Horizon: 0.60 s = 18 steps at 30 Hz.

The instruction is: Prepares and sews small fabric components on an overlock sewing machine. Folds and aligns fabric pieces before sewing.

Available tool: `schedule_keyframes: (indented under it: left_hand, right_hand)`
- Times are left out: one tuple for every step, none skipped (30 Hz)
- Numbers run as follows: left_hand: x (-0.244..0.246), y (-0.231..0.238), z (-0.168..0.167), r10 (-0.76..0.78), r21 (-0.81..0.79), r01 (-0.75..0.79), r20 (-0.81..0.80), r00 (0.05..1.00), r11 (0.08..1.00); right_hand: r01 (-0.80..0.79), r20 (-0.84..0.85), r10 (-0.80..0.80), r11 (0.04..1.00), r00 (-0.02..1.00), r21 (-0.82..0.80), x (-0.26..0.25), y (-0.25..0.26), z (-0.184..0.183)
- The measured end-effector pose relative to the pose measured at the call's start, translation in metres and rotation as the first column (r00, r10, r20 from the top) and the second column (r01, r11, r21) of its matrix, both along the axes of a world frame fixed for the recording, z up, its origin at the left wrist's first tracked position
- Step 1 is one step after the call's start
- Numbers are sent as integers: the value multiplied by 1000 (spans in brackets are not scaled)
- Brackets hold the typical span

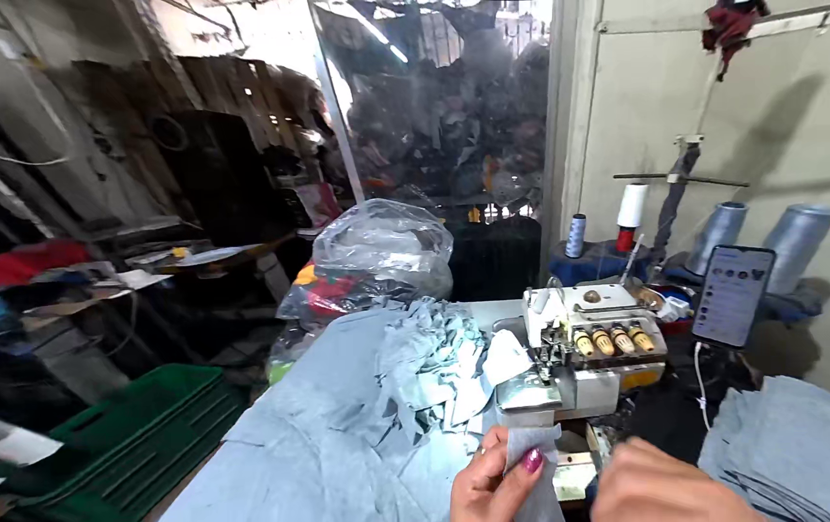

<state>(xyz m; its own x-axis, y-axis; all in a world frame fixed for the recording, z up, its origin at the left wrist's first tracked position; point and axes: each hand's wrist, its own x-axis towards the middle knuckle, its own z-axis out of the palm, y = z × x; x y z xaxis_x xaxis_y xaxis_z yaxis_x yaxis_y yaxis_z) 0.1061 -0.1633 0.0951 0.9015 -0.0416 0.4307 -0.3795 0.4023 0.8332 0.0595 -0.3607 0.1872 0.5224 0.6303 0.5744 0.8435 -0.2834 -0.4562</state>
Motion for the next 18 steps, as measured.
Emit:
schedule_keyframes:
  left_hand:
    - [-5,-3,4,-30,21,29,35,999,999]
    - [-9,-5,7,-63,31,61,67,996,998]
    - [-11,-6,9,-88,37,85,100,991,996]
    - [-12,-7,9,-106,44,101,134,985,994]
    - [-13,-8,10,-123,43,117,163,979,992]
    - [-13,-9,11,-131,41,126,182,974,991]
    - [-13,-10,12,-137,39,132,196,971,990]
    - [-13,-10,13,-151,31,148,208,966,988]
    - [-14,-11,13,-168,30,166,217,962,986]
    - [-14,-11,13,-188,32,186,229,955,982]
    - [-14,-12,13,-209,42,205,244,947,978]
    - [-14,-13,13,-216,52,209,253,943,976]
    - [-14,-14,12,-214,67,204,261,941,977]
    - [-15,-15,11,-210,86,194,269,940,977]
    - [-15,-16,10,-206,110,182,278,938,977]
    - [-15,-17,9,-190,124,161,279,941,979]
    - [-16,-18,9,-155,125,125,271,950,984]
    - [-16,-19,8,-127,104,104,246,961,989]
  right_hand:
    - [59,48,-60,998,997,15,5,1,-4]
    - [117,96,-120,993,988,36,11,2,-9]
    - [170,129,-176,984,976,56,16,3,-13]
    - [203,132,-212,976,968,78,20,3,-17]
    - [219,116,-231,970,966,104,22,3,-19]
    - [228,90,-241,965,966,133,23,3,-21]
    - [230,59,-242,960,968,157,24,3,-21]
    - [234,28,-243,957,970,173,24,3,-21]
    - [240,-3,-244,952,970,189,24,4,-21]
    - [247,-29,-247,947,969,204,24,4,-21]
    - [262,-47,-258,941,965,213,24,5,-22]
    - [287,-58,-281,933,958,217,23,7,-21]
    - [320,-60,-314,922,947,217,22,9,-21]
    - [356,-49,-354,909,934,216,22,11,-21]
    - [388,-33,-390,897,920,214,21,13,-21]
    - [408,-19,-413,889,911,210,22,16,-22]
    - [413,-18,-419,888,908,203,22,18,-23]
    - [405,-27,-408,894,913,194,23,18,-23]
